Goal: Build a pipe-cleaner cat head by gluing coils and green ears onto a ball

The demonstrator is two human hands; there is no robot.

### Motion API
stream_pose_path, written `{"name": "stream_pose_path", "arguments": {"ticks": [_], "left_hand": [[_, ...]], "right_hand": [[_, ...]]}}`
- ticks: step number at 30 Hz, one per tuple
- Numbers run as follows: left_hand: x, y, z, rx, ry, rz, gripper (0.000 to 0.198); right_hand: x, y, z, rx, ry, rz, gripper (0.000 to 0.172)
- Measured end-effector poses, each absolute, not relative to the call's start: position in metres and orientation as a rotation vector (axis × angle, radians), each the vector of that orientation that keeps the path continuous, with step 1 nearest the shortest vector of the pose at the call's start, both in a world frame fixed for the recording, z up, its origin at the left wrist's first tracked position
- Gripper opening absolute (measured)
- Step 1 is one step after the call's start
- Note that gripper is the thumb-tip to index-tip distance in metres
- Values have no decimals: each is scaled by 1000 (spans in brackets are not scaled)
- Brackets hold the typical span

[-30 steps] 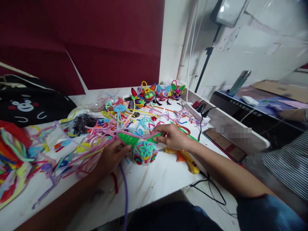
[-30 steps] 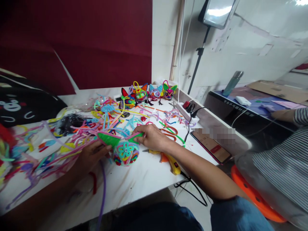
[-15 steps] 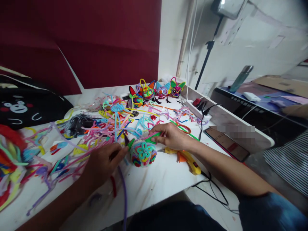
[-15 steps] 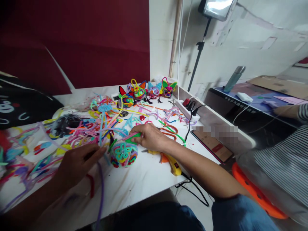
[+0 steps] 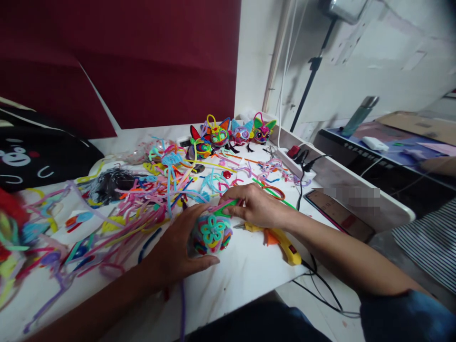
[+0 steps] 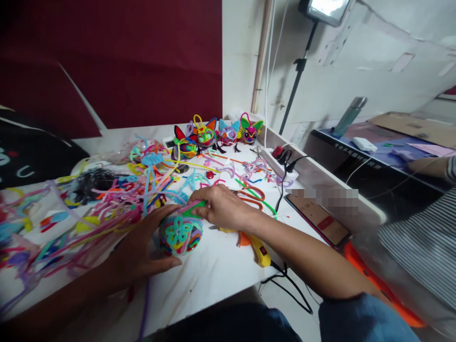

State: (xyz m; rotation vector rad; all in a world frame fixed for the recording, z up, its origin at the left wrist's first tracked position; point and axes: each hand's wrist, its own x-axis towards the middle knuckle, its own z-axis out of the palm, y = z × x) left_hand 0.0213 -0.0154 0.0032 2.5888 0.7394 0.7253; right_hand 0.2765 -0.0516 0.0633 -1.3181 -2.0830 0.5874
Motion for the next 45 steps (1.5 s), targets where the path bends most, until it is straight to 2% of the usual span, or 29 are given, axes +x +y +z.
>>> {"name": "stream_pose_path", "arguments": {"ticks": [5, 16, 24, 26, 29, 34, 37, 45], "left_hand": [[22, -17, -6, 2592, 712, 758, 92], [18, -20, -17, 2560, 704, 809, 87], [20, -25, -13, 2542, 694, 816, 88], [20, -26, -13, 2549, 669, 842, 83], [20, -26, -14, 2552, 635, 867, 80], [18, -23, -18, 2586, 656, 893, 80], [18, -20, -18, 2630, 625, 891, 82], [21, -21, -17, 2592, 663, 944, 80]], "right_hand": [[276, -52, 66, -1282, -2136, 571, 15], [299, -37, 76, -1167, -1966, 917, 14], [320, -10, 57, -1461, -2089, 931, 21], [319, -7, 56, -1574, -2176, 875, 25], [320, -8, 59, -1671, -2267, 612, 28], [334, -35, 70, -1623, -2267, 285, 25], [344, -61, 68, -1687, -2262, 294, 18], [350, -126, 44, -1809, -2157, 296, 19]]}}
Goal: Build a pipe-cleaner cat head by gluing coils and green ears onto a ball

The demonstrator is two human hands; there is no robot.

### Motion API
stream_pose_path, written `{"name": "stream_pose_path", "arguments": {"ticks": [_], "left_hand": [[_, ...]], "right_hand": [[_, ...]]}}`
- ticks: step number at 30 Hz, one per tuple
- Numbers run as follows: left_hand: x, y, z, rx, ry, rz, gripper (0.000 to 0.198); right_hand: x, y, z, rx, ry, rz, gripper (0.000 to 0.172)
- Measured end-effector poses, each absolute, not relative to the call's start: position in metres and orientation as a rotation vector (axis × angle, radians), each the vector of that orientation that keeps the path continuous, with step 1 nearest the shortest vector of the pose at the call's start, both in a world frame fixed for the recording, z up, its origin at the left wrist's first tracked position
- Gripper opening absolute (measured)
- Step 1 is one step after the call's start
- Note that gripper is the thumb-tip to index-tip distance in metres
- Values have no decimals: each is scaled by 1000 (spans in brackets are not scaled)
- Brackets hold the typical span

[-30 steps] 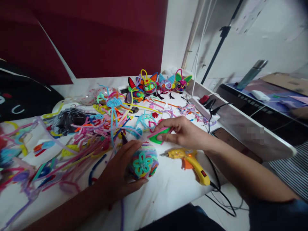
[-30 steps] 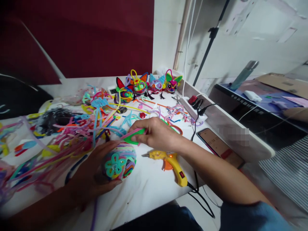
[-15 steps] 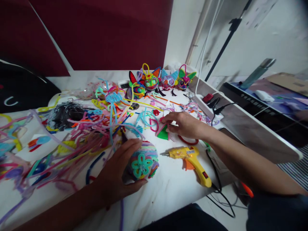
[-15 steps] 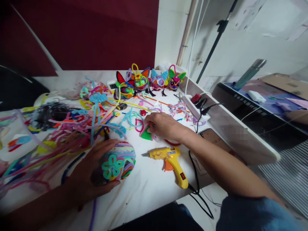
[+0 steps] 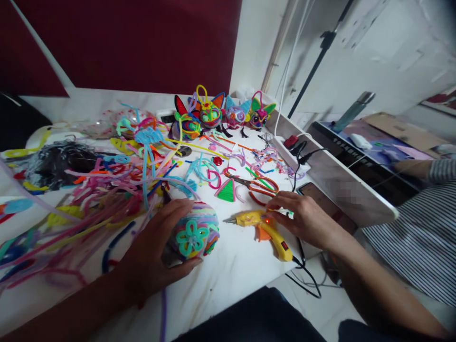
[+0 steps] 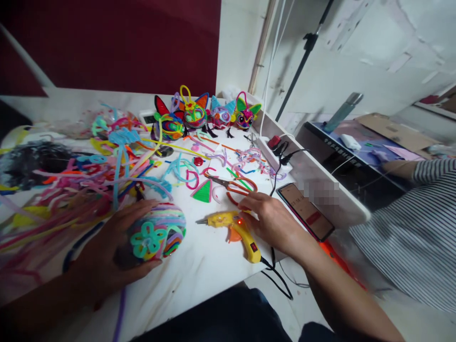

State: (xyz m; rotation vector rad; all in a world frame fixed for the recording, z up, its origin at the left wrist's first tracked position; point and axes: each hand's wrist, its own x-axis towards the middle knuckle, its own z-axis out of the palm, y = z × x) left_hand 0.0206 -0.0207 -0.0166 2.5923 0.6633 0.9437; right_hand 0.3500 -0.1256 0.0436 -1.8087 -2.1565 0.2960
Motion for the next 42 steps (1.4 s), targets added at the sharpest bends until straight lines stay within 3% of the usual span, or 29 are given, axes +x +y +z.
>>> {"name": "stream_pose_path", "arguments": {"ticks": [8, 13, 22, 28, 38, 42], "left_hand": [[19, -24, -17, 2558, 694, 932, 81], [20, -26, -16, 2551, 685, 930, 80], [20, -25, -16, 2550, 626, 948, 76], [21, -24, -14, 2571, 571, 990, 70], [20, -22, -14, 2547, 550, 982, 71], [20, -23, -15, 2522, 533, 983, 72]], "right_hand": [[325, -176, 13, -2311, -1871, 309, 37], [320, -171, 14, -2365, -1734, 572, 31], [329, -183, 8, -2118, -1326, 855, 39], [322, -188, 19, -1750, -1029, 761, 32], [295, -174, 24, -1487, -1191, 787, 15], [285, -170, 22, -1437, -1367, 795, 17]]}}
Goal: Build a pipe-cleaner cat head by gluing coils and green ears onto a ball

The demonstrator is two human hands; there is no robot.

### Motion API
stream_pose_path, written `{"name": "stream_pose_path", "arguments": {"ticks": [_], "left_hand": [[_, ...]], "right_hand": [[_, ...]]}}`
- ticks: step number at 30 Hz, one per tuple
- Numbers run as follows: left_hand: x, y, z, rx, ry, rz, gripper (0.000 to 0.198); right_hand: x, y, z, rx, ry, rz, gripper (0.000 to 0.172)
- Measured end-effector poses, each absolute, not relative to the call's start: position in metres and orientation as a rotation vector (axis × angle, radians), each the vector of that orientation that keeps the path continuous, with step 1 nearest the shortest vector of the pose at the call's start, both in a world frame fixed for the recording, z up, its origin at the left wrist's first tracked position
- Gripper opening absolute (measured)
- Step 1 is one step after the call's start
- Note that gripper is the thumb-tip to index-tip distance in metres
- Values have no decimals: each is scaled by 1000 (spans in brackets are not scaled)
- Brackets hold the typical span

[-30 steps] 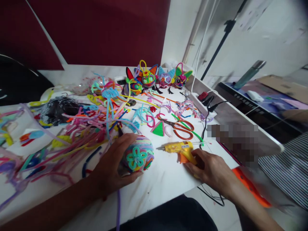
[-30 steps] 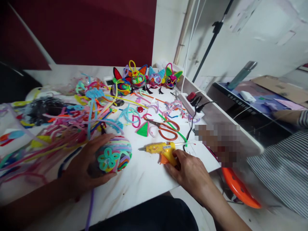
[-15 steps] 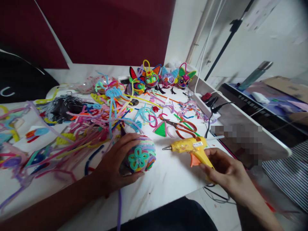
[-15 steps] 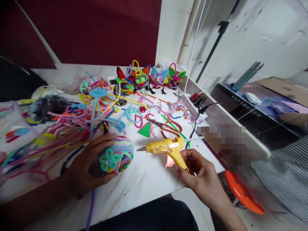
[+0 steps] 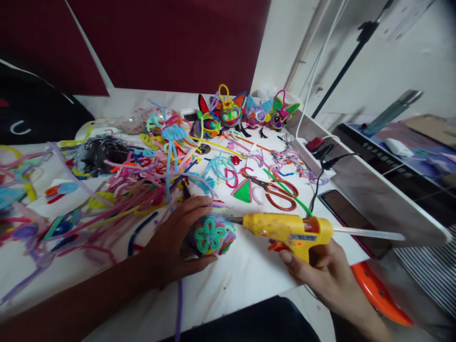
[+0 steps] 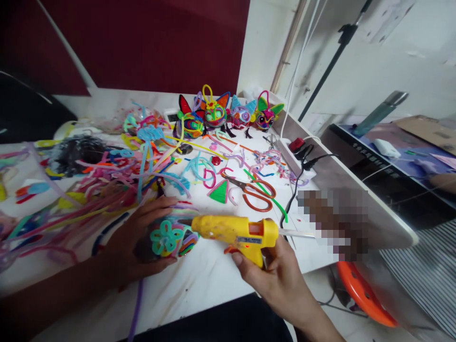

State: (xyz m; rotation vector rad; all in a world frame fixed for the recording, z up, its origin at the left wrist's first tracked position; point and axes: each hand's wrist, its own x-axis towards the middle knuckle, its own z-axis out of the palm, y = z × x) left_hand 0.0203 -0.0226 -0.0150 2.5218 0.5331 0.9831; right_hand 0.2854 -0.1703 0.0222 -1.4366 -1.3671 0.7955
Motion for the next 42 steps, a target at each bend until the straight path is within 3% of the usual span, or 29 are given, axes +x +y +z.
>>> {"name": "stream_pose_path", "arguments": {"ticks": [4, 21, 30, 42], "left_hand": [[21, -23, -15, 2504, 513, 980, 71], [20, -22, -15, 2498, 513, 968, 72], [20, -23, -17, 2471, 534, 968, 72], [21, -22, -16, 2506, 488, 989, 73]], "right_hand": [[273, -168, 18, -1325, -1340, 712, 27], [268, -165, 16, -1362, -1402, 728, 34], [267, -163, 18, -1382, -1427, 687, 24], [267, -163, 19, -1391, -1481, 708, 24]]}}
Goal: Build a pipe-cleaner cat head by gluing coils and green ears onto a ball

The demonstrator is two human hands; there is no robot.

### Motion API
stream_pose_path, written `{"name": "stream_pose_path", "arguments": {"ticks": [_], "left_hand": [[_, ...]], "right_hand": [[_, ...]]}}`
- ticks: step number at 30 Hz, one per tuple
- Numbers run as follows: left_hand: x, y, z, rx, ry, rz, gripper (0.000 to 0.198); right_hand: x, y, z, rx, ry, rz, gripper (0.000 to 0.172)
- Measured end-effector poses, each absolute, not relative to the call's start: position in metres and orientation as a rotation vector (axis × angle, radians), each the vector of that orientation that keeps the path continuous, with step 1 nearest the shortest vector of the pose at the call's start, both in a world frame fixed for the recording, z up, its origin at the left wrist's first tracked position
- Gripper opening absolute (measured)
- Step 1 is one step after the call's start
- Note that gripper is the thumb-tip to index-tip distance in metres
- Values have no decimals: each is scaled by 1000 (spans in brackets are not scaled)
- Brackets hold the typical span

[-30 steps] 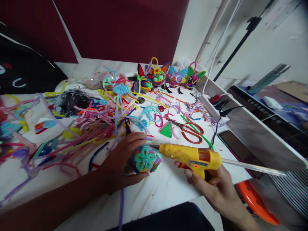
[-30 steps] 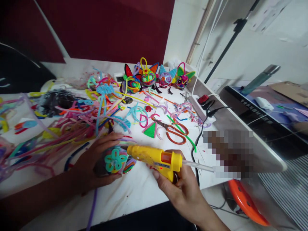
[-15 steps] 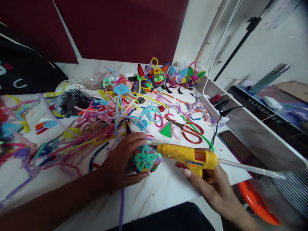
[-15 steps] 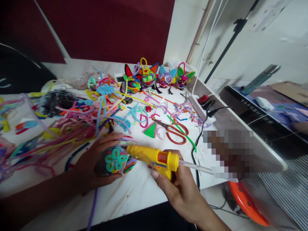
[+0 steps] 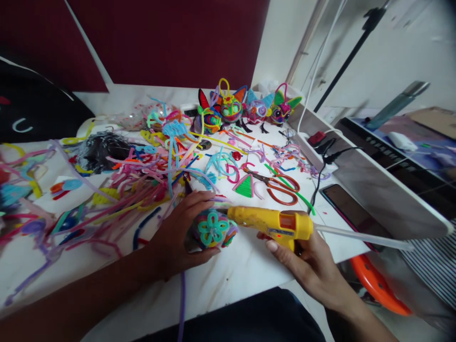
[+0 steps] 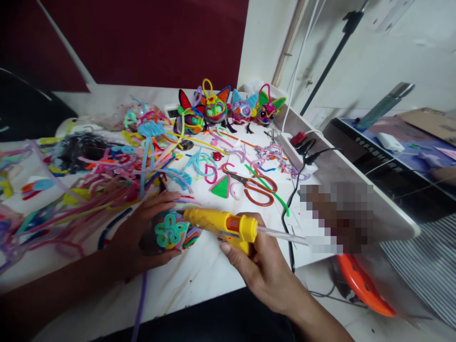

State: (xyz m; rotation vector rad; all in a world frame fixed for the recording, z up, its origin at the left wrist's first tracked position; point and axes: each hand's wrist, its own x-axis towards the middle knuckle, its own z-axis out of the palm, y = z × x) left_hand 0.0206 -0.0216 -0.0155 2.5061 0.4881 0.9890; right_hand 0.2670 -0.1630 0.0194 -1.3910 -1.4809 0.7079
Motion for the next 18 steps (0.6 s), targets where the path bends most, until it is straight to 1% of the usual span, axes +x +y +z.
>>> {"name": "stream_pose_path", "arguments": {"ticks": [4, 8, 14, 18], "left_hand": [[21, -20, -16, 2520, 477, 984, 75], [21, -19, -16, 2523, 482, 979, 74], [21, -21, -15, 2515, 515, 987, 70], [20, -20, -14, 2526, 513, 964, 73]], "right_hand": [[267, -162, 20, -1396, -1521, 681, 26], [269, -163, 20, -1435, -1587, 620, 21], [270, -166, 17, -1426, -1578, 625, 23], [271, -166, 16, -1437, -1574, 622, 23]]}}
